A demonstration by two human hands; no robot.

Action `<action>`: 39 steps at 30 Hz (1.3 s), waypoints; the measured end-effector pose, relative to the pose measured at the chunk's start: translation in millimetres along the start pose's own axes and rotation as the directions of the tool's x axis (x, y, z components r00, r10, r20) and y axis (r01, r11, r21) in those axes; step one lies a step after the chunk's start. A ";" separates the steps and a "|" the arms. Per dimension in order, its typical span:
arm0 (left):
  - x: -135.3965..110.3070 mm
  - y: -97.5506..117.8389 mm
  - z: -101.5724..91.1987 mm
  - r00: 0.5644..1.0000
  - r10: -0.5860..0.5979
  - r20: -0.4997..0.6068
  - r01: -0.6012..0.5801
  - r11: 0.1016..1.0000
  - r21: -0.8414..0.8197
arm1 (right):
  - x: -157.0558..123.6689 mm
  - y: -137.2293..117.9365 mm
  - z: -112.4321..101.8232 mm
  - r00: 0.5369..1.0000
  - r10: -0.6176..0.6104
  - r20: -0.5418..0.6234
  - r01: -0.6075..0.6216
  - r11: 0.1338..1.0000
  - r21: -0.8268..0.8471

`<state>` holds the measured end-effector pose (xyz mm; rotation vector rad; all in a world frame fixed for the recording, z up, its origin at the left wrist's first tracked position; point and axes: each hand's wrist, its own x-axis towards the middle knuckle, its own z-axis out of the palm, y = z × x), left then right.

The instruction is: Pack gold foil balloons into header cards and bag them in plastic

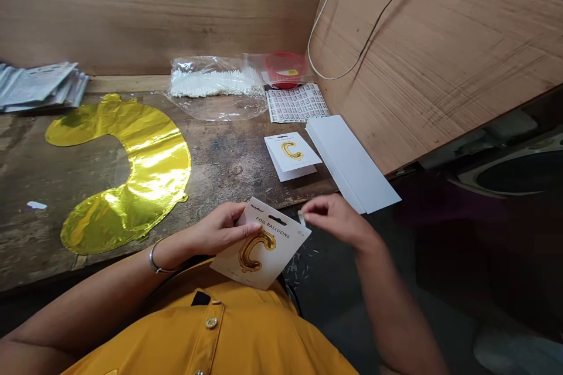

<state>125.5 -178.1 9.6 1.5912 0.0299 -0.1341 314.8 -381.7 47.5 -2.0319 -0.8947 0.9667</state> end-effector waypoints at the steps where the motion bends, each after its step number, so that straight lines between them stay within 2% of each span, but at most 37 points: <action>1: 0.0 -1.3 -0.7 1.000 -0.008 -0.015 0.008 1.000 -0.011 | -9.1 7.1 -3.0 0.999 -0.007 -0.033 0.002 0.992 -0.124; 3: 1.8 -4.9 0.3 0.998 -0.024 -0.053 0.022 0.999 -0.043 | -27.5 16.6 -3.7 0.984 -0.017 -0.179 -0.030 0.966 -0.257; 5: 6.6 -9.2 5.4 0.992 -0.031 -0.120 0.018 0.994 -0.103 | -41.1 17.8 7.7 0.951 0.003 -0.308 -0.051 0.988 -0.145; 7: 14.0 -12.9 12.6 0.977 -0.016 -0.212 -0.019 0.987 -0.162 | -44.2 12.3 31.0 0.960 0.029 -0.278 -0.009 0.997 0.074; 9: 21.8 -14.8 17.2 0.955 0.013 -0.296 -0.073 0.979 -0.193 | -34.3 4.6 55.3 0.976 0.001 -0.219 0.044 0.978 0.202; 10: 25.1 -14.8 16.9 0.945 0.020 -0.327 -0.088 0.977 -0.196 | -24.8 1.0 62.8 0.963 -0.024 -0.268 0.086 0.972 0.219; 11: 27.5 -14.0 14.4 0.935 0.016 -0.355 -0.090 0.977 -0.193 | -12.8 -2.3 64.6 0.945 -0.052 -0.323 0.120 0.974 0.193; 12: 29.1 -12.7 10.0 0.921 0.010 -0.390 -0.087 0.980 -0.180 | 1.3 -5.4 60.2 0.907 -0.084 -0.412 0.144 0.983 0.117; 14: 30.5 -8.7 -3.0 0.872 0.039 -0.488 -0.080 0.995 -0.064 | 35.0 -11.4 34.7 0.789 -0.172 -0.590 0.109 0.984 -0.141; 15: 31.1 -6.5 -10.1 0.843 0.095 -0.529 -0.076 0.995 0.059 | 54.0 -14.3 17.0 0.754 -0.215 -0.620 0.052 0.961 -0.271; 16: 32.4 -4.5 -16.7 0.823 0.177 -0.540 -0.065 0.974 0.219 | 73.6 -16.8 -1.0 0.763 -0.249 -0.597 -0.013 0.917 -0.399; 17: 35.2 -2.9 -22.2 0.820 0.262 -0.509 -0.050 0.919 0.392 | 93.1 -18.8 -16.9 0.800 -0.244 -0.549 -0.098 0.849 -0.519; 18: 40.0 -2.0 -26.3 0.835 0.322 -0.445 -0.031 0.836 0.548 | 111.8 -20.0 -29.2 0.820 -0.234 -0.523 -0.120 0.823 -0.556; 20: 56.3 -2.1 -31.4 0.895 0.337 -0.291 -0.005 0.660 0.751 | 142.9 -19.5 -40.2 0.857 -0.202 -0.473 -0.157 0.773 -0.615; 23: 92.5 -6.8 -37.9 0.948 0.278 -0.157 0.006 0.476 0.880 | 167.6 -12.4 -30.5 0.873 -0.165 -0.459 -0.216 0.713 -0.668; 26: 123.0 -14.9 -49.6 0.966 0.241 -0.091 0.000 0.353 0.936 | 168.6 -3.9 -13.8 0.851 -0.188 -0.489 -0.260 0.660 -0.705; 29: 134.7 -23.5 -59.7 0.968 0.235 -0.083 0.008 0.301 0.954 | 159.0 4.2 0.4 0.824 -0.279 -0.493 -0.234 0.625 -0.745; 33: 137.9 -24.6 -60.5 0.960 0.265 -0.091 0.005 0.307 0.952 | 149.8 21.3 21.4 0.845 -0.420 -0.331 -0.038 0.571 -0.820; 35: 136.7 -17.1 -59.6 0.968 0.230 -0.099 0.021 0.318 0.948 | 149.6 31.3 28.7 0.847 -0.444 -0.291 0.010 0.562 -0.827; 37: 125.7 -5.0 -63.3 0.973 0.197 -0.121 0.054 0.311 0.949 | 151.8 40.1 30.3 0.841 -0.463 -0.280 0.033 0.561 -0.827; 39: 96.4 7.6 -74.0 0.962 0.228 -0.147 0.077 0.287 0.955 | 154.4 46.2 26.6 0.815 -0.515 -0.266 0.084 0.560 -0.824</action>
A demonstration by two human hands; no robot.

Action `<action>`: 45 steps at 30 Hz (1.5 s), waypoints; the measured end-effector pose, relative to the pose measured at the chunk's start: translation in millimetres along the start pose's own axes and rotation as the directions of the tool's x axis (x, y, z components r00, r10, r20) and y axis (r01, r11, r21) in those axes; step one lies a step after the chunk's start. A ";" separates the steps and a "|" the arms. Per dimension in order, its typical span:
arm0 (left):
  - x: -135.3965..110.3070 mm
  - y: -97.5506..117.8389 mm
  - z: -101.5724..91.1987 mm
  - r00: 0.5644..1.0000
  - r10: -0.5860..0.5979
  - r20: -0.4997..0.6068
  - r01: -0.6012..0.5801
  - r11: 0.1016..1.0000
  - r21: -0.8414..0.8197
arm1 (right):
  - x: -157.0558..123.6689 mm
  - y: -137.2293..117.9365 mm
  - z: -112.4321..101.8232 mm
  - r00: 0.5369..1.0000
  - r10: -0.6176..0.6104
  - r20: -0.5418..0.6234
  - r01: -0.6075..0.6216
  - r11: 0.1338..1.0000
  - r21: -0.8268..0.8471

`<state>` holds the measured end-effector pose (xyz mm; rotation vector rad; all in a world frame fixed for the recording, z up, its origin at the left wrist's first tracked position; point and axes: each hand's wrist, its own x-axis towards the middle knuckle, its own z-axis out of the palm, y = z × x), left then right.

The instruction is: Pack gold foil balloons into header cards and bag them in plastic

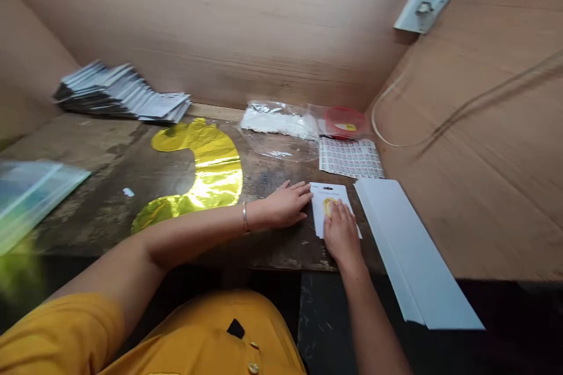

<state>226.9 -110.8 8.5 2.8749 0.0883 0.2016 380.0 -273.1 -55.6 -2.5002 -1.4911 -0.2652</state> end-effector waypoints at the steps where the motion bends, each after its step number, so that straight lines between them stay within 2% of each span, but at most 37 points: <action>1: -19.8 -7.5 -12.3 0.999 -0.005 -0.036 0.006 1.000 0.008 | 0.3 3.3 -0.1 0.999 -0.023 -0.045 0.024 0.999 0.025; 3: -73.7 -27.2 -36.1 0.995 -0.051 -0.090 0.050 0.999 -0.008 | -0.7 6.7 -5.4 0.975 -0.035 -0.219 0.059 0.993 0.100; 4: -105.5 -38.6 -46.4 0.987 -0.126 -0.104 0.123 0.992 -0.032 | -2.7 5.4 -10.9 0.940 -0.030 -0.340 0.083 0.986 0.142; 5: -138.3 -50.5 -55.0 0.964 -0.242 -0.115 0.238 0.970 -0.044 | -5.8 1.3 -18.4 0.882 -0.015 -0.472 0.112 0.978 0.178; 6: -170.1 -62.5 -61.8 0.913 -0.382 -0.140 0.381 0.924 -0.039 | -9.8 -6.1 -27.4 0.811 -0.011 -0.584 0.151 0.970 0.192; 8: -224.3 -85.4 -69.7 0.804 -0.572 -0.159 0.578 0.816 -0.012 | -17.9 -32.1 -47.1 0.724 -0.027 -0.689 0.211 0.960 0.184; 9: -244.2 -95.4 -71.0 0.774 -0.619 -0.136 0.624 0.781 -0.003 | -20.8 -50.5 -55.7 0.712 -0.038 -0.701 0.243 0.950 0.194; 11: -268.2 -110.5 -69.6 0.741 -0.669 -0.064 0.669 0.743 -0.015 | -22.0 -95.1 -65.2 0.761 -0.100 -0.641 0.338 0.904 0.261; 13: -274.6 -118.4 -65.5 0.715 -0.699 0.014 0.697 0.712 -0.084 | -17.0 -142.8 -61.1 0.810 -0.227 -0.541 0.462 0.816 0.349; 14: -274.0 -120.3 -63.3 0.700 -0.713 0.041 0.711 0.691 -0.128 | -13.0 -164.9 -54.2 0.819 -0.328 -0.471 0.524 0.762 0.380; 17: -269.0 -121.9 -60.0 0.675 -0.736 0.041 0.724 0.651 -0.230 | -1.3 -212.9 -24.4 0.796 -0.564 -0.221 0.597 0.670 0.440; 20: -269.4 -123.5 -64.6 0.686 -0.727 0.003 0.695 0.654 -0.298 | 3.4 -229.3 -1.2 0.802 -0.596 -0.033 0.537 0.697 0.475; 22: -270.2 -125.7 -70.8 0.701 -0.713 0.009 0.673 0.657 -0.341 | 3.5 -227.5 3.4 0.815 -0.578 0.028 0.489 0.714 0.501; 23: -269.5 -127.2 -74.1 0.697 -0.716 0.024 0.670 0.640 -0.376 | 3.5 -224.7 2.5 0.817 -0.574 0.051 0.472 0.717 0.513; 24: -267.7 -128.7 -76.9 0.676 -0.736 0.047 0.676 0.594 -0.436 | 3.8 -221.5 -0.1 0.815 -0.574 0.075 0.458 0.720 0.521; 25: -264.9 -130.1 -79.0 0.637 -0.766 0.086 0.680 0.506 -0.530 | 4.7 -218.7 -4.1 0.810 -0.578 0.098 0.450 0.720 0.528; 26: -261.3 -131.5 -80.2 0.588 -0.795 0.147 0.665 0.372 -0.647 | 6.1 -216.8 -9.1 0.805 -0.582 0.111 0.447 0.720 0.531; 27: -257.2 -132.5 -80.5 0.544 -0.807 0.229 0.620 0.202 -0.758 | 7.9 -216.4 -15.0 0.810 -0.577 0.107 0.446 0.723 0.527; 29: -249.1 -133.3 -78.9 0.500 -0.775 0.386 0.473 -0.129 -0.871 | 12.0 -222.2 -27.6 0.834 -0.552 0.012 0.473 0.726 0.500; 30: -245.7 -133.1 -77.2 0.500 -0.750 0.433 0.413 -0.234 -0.880 | 13.6 -228.8 -33.7 0.837 -0.544 -0.065 0.504 0.717 0.481; 31: -243.2 -132.5 -75.3 0.503 -0.732 0.460 0.380 -0.291 -0.878 | 14.5 -237.6 -39.0 0.824 -0.549 -0.140 0.545 0.701 0.460; 32: -241.6 -131.6 -73.3 0.505 -0.725 0.469 0.368 -0.310 -0.877 | 14.8 -248.1 -43.2 0.800 -0.568 -0.194 0.588 0.679 0.439; 34: -241.0 -129.1 -69.4 0.508 -0.733 0.453 0.368 -0.290 -0.883 | 14.5 -271.4 -47.1 0.749 -0.627 -0.216 0.649 0.627 0.432; 35: -241.8 -127.8 -67.9 0.510 -0.738 0.441 0.375 -0.271 -0.887 | 14.8 -282.6 -46.6 0.743 -0.639 -0.199 0.648 0.616 0.448; 37: -244.7 -124.8 -65.8 0.532 -0.739 0.414 0.403 -0.209 -0.891 | 19.7 -300.7 -41.1 0.780 -0.604 -0.161 0.591 0.628 0.507; 39: -248.5 -122.0 -65.4 0.584 -0.735 0.346 0.446 -0.066 -0.893 | 31.9 -311.5 -31.8 0.833 -0.547 -0.087 0.483 0.641 0.596; 40: -250.5 -120.9 -65.7 0.620 -0.726 0.297 0.462 0.031 -0.886 | 40.3 -314.2 -26.6 0.837 -0.547 -0.016 0.428 0.635 0.643; 42: -254.6 -119.8 -66.6 0.692 -0.690 0.214 0.476 0.212 -0.854 | 58.0 -315.4 -16.4 0.782 -0.604 0.151 0.326 0.605 0.726; 43: -256.9 -120.2 -66.8 0.716 -0.670 0.195 0.476 0.264 -0.839 | 65.8 -314.4 -11.8 0.743 -0.637 0.208 0.287 0.583 0.760; 44: -259.5 -121.3 -66.7 0.727 -0.659 0.192 0.475 0.281 -0.834 | 72.0 -312.4 -7.7 0.717 -0.657 0.232 0.255 0.557 0.790; 45: -262.4 -123.1 -66.2 0.716 -0.671 0.190 0.478 0.274 -0.835 | 76.5 -309.8 -4.1 0.713 -0.661 0.236 0.218 0.528 0.821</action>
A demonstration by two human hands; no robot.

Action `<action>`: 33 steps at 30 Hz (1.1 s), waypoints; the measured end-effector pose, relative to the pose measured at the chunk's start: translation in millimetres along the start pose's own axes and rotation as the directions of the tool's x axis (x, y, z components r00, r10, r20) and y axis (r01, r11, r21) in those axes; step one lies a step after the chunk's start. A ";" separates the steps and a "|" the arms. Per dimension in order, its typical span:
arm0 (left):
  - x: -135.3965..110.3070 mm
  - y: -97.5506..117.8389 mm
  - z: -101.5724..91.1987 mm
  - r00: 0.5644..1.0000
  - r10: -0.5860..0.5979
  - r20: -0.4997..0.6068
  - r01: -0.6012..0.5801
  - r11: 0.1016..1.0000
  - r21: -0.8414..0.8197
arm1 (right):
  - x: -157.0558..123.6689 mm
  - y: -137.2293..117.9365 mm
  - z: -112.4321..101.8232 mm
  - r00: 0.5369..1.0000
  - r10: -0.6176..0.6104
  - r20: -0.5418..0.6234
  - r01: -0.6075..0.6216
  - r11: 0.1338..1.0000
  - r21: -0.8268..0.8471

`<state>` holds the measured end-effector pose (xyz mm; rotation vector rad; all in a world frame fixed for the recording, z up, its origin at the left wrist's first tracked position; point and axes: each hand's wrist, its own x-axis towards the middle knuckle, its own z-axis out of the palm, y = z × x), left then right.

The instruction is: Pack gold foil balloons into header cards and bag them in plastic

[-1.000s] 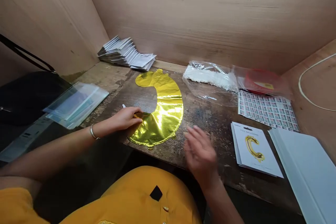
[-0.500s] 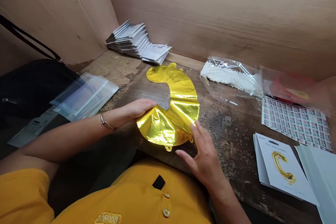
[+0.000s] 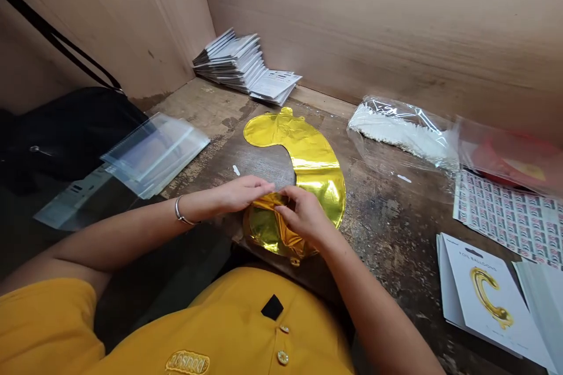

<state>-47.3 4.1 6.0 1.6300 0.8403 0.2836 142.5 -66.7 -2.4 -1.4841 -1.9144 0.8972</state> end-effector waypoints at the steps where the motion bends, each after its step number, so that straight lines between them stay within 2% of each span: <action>1: -0.6 -3.0 -2.7 0.999 -0.014 -0.046 0.014 1.000 -0.005 | 0.6 4.7 -2.0 1.000 0.009 -0.014 -0.008 0.997 0.079; 3: -1.4 -10.1 -7.8 0.979 -0.039 -0.198 0.042 0.999 0.012 | -2.0 12.7 -5.0 0.997 0.075 -0.034 -0.060 0.943 0.326; 5: -2.0 -16.2 -10.7 0.956 -0.050 -0.290 0.070 0.996 0.060 | -6.2 19.3 -7.9 0.983 0.182 -0.006 -0.144 0.797 0.586; 6: -2.2 -17.7 -11.0 0.956 -0.057 -0.286 0.082 0.994 0.078 | -7.8 22.2 -9.7 0.974 0.227 0.008 -0.174 0.722 0.670; 8: -2.0 -16.3 -9.2 0.975 -0.105 -0.197 0.121 0.990 0.072 | -9.6 27.5 -13.5 0.959 0.282 -0.003 -0.188 0.647 0.739; 10: -0.9 -9.8 -5.9 0.982 -0.186 -0.042 0.187 0.982 0.017 | -9.7 32.0 -16.9 0.954 0.298 -0.026 -0.181 0.644 0.744; 13: 1.2 2.5 -1.4 0.943 -0.296 0.151 0.315 0.942 -0.119 | -9.2 36.2 -19.1 0.957 0.288 -0.024 -0.176 0.648 0.741; 16: 3.4 8.5 0.5 0.940 -0.317 0.125 0.332 0.935 -0.126 | -9.6 37.1 -18.6 0.961 0.275 -0.009 -0.174 0.635 0.753; 19: 5.7 7.0 -1.2 0.965 -0.256 0.053 0.255 0.967 0.028 | -10.5 35.7 -18.0 0.959 0.282 -0.017 -0.171 0.626 0.761; 22: 5.0 4.6 -4.8 0.984 -0.177 -0.013 0.176 0.956 0.237 | -10.9 33.5 -18.5 0.954 0.299 -0.002 -0.189 0.611 0.768; 24: 0.3 5.4 -5.0 0.996 -0.062 -0.067 0.084 0.917 0.390 | -10.8 32.0 -18.4 0.952 0.307 0.021 -0.205 0.582 0.787; 26: -8.0 6.9 -0.8 0.985 0.137 -0.105 -0.058 0.836 0.545 | -10.6 30.5 -16.7 0.952 0.303 0.030 -0.204 0.561 0.802; 27: -12.9 6.7 3.1 0.965 0.246 -0.090 -0.142 0.779 0.611 | -10.5 29.8 -15.1 0.954 0.297 0.030 -0.199 0.556 0.807; 29: -22.2 2.3 13.3 0.917 0.398 0.020 -0.299 0.655 0.694 | -10.2 28.5 -11.4 0.958 0.284 0.037 -0.193 0.546 0.815; 31: -28.7 -8.3 23.6 0.884 0.434 0.176 -0.416 0.556 0.720 | -10.1 27.2 -9.5 0.959 0.278 0.050 -0.199 0.539 0.818; 33: -31.7 -22.1 29.9 0.870 0.406 0.280 -0.467 0.499 0.730 | -10.4 25.2 -14.1 0.957 0.290 0.031 -0.196 0.562 0.804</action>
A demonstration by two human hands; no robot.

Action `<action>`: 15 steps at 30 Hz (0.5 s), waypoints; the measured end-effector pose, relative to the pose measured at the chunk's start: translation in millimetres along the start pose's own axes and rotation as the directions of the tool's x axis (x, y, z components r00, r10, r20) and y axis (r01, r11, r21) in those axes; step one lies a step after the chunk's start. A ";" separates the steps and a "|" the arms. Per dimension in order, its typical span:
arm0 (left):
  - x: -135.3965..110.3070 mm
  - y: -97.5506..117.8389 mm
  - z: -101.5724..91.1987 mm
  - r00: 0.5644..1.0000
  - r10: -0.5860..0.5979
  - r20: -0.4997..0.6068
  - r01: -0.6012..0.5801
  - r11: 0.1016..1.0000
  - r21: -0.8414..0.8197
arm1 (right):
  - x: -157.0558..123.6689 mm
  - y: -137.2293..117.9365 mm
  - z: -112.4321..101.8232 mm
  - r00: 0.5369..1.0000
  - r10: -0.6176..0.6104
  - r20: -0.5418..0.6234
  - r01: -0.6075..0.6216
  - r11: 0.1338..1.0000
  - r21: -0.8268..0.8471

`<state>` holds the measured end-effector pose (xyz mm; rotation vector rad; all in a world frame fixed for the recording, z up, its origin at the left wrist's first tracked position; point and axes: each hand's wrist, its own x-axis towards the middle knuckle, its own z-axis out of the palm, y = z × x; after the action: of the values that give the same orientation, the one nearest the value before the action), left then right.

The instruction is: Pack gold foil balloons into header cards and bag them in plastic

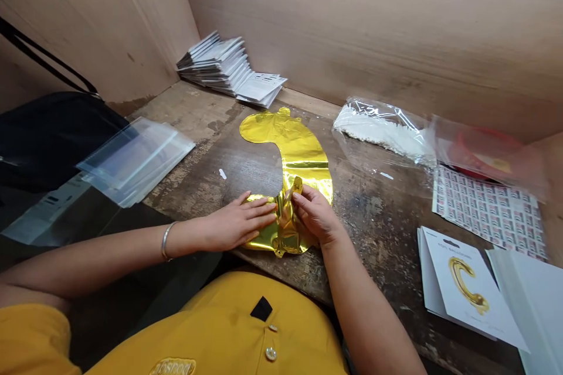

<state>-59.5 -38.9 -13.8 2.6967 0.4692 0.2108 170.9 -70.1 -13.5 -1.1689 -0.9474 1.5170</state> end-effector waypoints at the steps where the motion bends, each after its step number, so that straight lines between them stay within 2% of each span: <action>1: -2.9 -2.2 5.5 1.000 0.009 0.024 -0.010 1.000 0.015 | -0.9 -5.9 -2.5 0.999 -0.023 -0.032 0.023 0.999 -0.025; 4: -9.7 -11.2 10.7 0.999 0.020 0.048 -0.021 0.999 0.028 | -6.8 -38.8 -16.0 0.971 -0.190 -0.147 0.170 0.976 -0.139; 6: -10.8 -15.0 4.7 0.997 0.041 0.062 -0.042 0.999 0.018 | -13.3 -67.2 -25.2 0.929 -0.323 -0.182 0.283 0.935 -0.216; 8: -6.1 -14.4 -7.6 0.997 0.062 0.048 -0.062 0.998 -0.010 | -19.8 -89.9 -28.7 0.903 -0.395 -0.168 0.345 0.901 -0.262; 10: 6.5 -9.0 -23.9 0.994 0.019 -0.108 -0.028 0.997 -0.075 | -22.8 -99.4 -24.5 0.932 -0.349 -0.094 0.313 0.909 -0.274; 11: 15.7 -5.3 -32.5 0.973 -0.025 -0.229 -0.004 0.992 -0.127 | -22.3 -98.6 -20.1 0.958 -0.286 -0.032 0.268 0.925 -0.270; 13: 37.9 1.6 -47.0 0.896 -0.128 -0.424 0.014 0.965 -0.261 | -17.6 -89.2 -9.4 0.984 -0.144 0.102 0.166 0.953 -0.254; 14: 49.4 3.6 -51.6 0.879 -0.160 -0.450 -0.002 0.942 -0.337 | -14.4 -82.9 -4.5 0.982 -0.095 0.163 0.134 0.960 -0.247; 15: 60.3 4.1 -53.7 0.891 -0.174 -0.420 -0.020 0.907 -0.420 | -11.6 -77.0 -0.8 0.974 -0.072 0.214 0.124 0.962 -0.242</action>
<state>-13.4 -2.2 41.6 2.1923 0.5883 0.8289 190.1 -63.3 61.7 -1.1390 -1.3525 1.4856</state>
